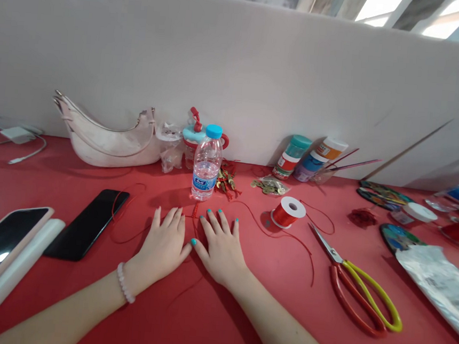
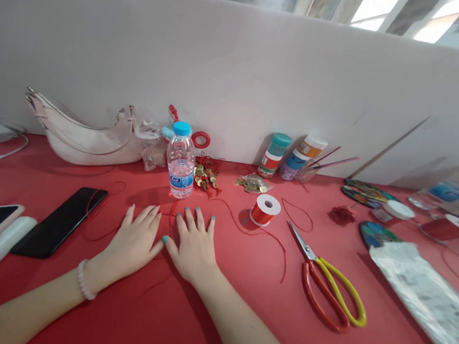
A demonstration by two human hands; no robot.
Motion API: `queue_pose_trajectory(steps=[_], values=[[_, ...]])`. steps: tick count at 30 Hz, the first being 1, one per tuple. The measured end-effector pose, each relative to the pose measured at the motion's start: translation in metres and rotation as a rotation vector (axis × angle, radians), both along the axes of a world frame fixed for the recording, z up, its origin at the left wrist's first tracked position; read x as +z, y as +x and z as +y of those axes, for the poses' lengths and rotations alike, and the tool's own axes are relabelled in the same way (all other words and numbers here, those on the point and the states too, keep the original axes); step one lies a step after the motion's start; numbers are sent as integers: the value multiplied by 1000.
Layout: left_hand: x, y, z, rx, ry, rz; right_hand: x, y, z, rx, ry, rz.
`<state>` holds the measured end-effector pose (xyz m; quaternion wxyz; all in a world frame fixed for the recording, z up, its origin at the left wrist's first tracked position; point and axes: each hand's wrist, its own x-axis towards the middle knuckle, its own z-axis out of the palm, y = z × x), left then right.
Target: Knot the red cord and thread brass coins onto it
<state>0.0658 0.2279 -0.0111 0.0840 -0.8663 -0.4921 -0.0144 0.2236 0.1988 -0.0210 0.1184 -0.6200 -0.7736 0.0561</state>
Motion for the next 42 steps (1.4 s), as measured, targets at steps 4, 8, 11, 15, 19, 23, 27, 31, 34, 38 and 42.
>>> queue_pose_trajectory(steps=[4,8,11,15,19,23,27,31,34,38,42], values=[[-1,1,0,3,-5,-3,0,1,0,8,0,7],[-1,1,-1,-1,4,4,0,1,0,24,-1,18],[-2,0,-1,-12,15,11,1,1,-1,26,-4,25],[-4,0,-1,-29,30,24,1,1,-1,26,-11,37],[-5,-1,-2,-44,56,41,2,3,0,27,-10,41],[-7,-1,-2,-61,74,44,1,4,2,31,-6,38],[-10,-2,-1,-64,74,17,2,4,2,30,-3,49],[-12,-8,-2,-65,53,-16,2,4,1,24,0,56],[-14,-14,-7,-46,18,-3,3,4,0,19,-2,58],[-21,-23,-21,-38,-3,-36,5,5,-4,70,45,66],[-30,-33,-37,-44,-67,-62,6,6,-15,253,73,74]])
